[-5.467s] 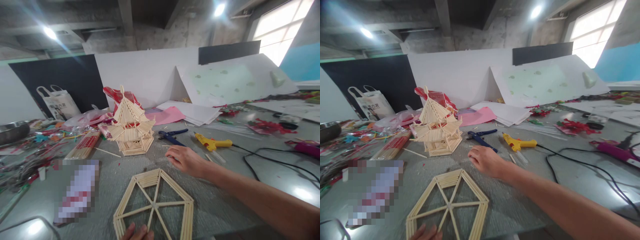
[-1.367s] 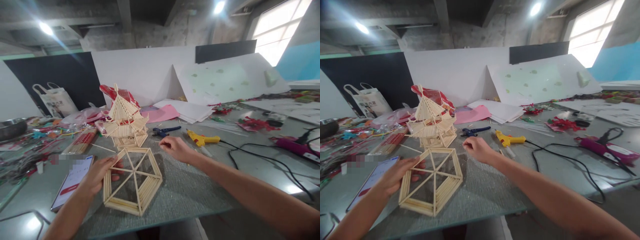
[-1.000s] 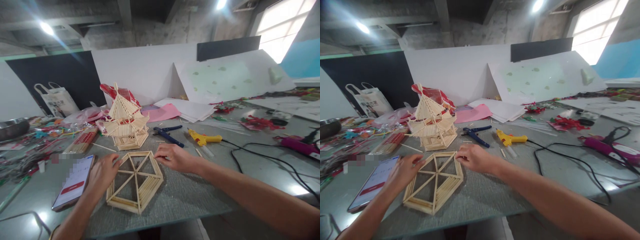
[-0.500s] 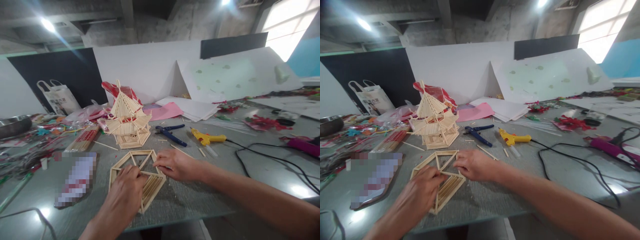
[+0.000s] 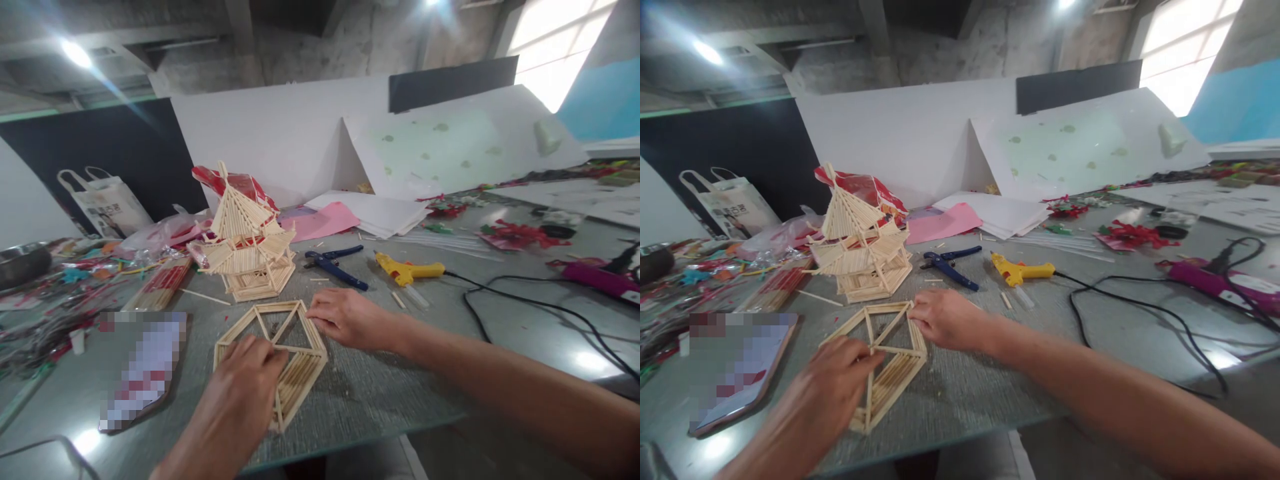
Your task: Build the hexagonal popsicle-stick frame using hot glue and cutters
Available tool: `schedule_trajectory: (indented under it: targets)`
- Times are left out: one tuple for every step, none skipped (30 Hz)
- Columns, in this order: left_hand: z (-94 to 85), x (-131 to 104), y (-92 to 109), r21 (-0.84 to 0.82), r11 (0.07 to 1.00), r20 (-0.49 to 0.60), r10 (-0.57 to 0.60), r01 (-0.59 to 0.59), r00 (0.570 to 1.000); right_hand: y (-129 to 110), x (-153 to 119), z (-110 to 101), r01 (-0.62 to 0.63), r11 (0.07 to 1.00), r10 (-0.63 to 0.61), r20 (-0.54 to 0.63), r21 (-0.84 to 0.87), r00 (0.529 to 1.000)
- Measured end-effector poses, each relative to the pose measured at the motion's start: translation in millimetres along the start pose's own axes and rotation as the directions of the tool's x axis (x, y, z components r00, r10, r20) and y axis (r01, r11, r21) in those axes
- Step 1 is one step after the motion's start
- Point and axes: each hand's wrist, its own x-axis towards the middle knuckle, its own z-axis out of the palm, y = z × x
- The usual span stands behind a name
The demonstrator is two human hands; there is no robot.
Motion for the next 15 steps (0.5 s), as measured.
schedule_trajectory:
  targets:
    - [-2.3, -1.8, -6.2, 0.002, 1.000, -0.049, -0.013, 0.013, 0.999, 0.8, 0.2, -0.7, -0.010, 1.000, 0.010, -0.001, -0.007, 1.000]
    - [-4.4, -4.1, -12.9, 0.012, 0.999, -0.088, -0.043, 0.044, 0.995, 1.6, 0.3, -1.3, -0.017, 1.000, 0.017, -0.003, -0.009, 1.000]
    - [-6.1, -6.9, -19.6, 0.026, 0.996, -0.115, -0.078, 0.081, 0.990, 2.4, 0.2, -1.8, -0.021, 1.000, 0.021, -0.004, -0.006, 1.000]
    - [-7.1, -10.2, -25.8, 0.035, 0.993, -0.126, -0.109, 0.115, 0.986, 2.8, 0.0, -2.2, -0.020, 1.000, 0.020, -0.005, 0.001, 1.000]
    - [-7.0, -14.1, -31.2, 0.041, 0.988, -0.134, -0.140, 0.146, 0.981, 2.9, -0.4, -2.4, -0.015, 1.000, 0.016, -0.006, 0.010, 1.000]
    - [-5.8, -18.4, -35.5, 0.042, 0.985, -0.143, -0.161, 0.169, 0.976, 2.2, -0.8, -2.5, -0.006, 1.000, 0.006, -0.007, 0.022, 1.000]
    - [-3.6, -23.1, -38.7, 0.041, 0.981, -0.156, -0.181, 0.189, 0.971, 0.8, -1.3, -2.6, 0.011, 0.999, -0.011, -0.005, 0.038, 1.000]
    - [-0.7, -28.1, -40.9, 0.041, 0.978, -0.175, -0.193, 0.203, 0.965, -1.6, -1.7, -2.7, 0.032, 0.998, -0.032, 0.002, 0.053, 0.999]
    - [2.8, -33.4, -42.5, 0.045, 0.975, -0.202, -0.203, 0.216, 0.958, -4.9, -2.0, -2.9, 0.062, 0.996, -0.063, 0.011, 0.068, 0.998]
    - [6.4, -38.6, -43.5, 0.054, 0.973, -0.228, -0.206, 0.223, 0.952, -9.3, -2.0, -3.2, 0.095, 0.993, -0.097, 0.022, 0.076, 0.995]
    - [10.0, -43.8, -44.4, 0.067, 0.973, -0.252, -0.198, 0.221, 0.947, -14.4, -1.9, -3.9, 0.129, 0.989, -0.132, 0.036, 0.076, 0.991]
    - [13.4, -48.7, -45.4, 0.080, 0.973, -0.272, -0.188, 0.217, 0.944, -20.0, -1.5, -4.8, 0.160, 0.985, -0.164, 0.050, 0.069, 0.985]
    - [16.3, -53.2, -46.4, 0.094, 0.974, -0.280, -0.174, 0.207, 0.944, -25.7, -0.9, -6.0, 0.187, 0.981, -0.191, 0.066, 0.056, 0.979]
    - [18.9, -57.3, -47.6, 0.106, 0.974, -0.283, -0.164, 0.201, 0.945, -30.9, -0.3, -7.5, 0.208, 0.977, -0.211, 0.085, 0.042, 0.974]
    - [21.0, -60.9, -48.9, 0.117, 0.973, -0.284, -0.160, 0.200, 0.945, -35.1, 0.4, -9.0, 0.221, 0.975, -0.222, 0.103, 0.030, 0.970]
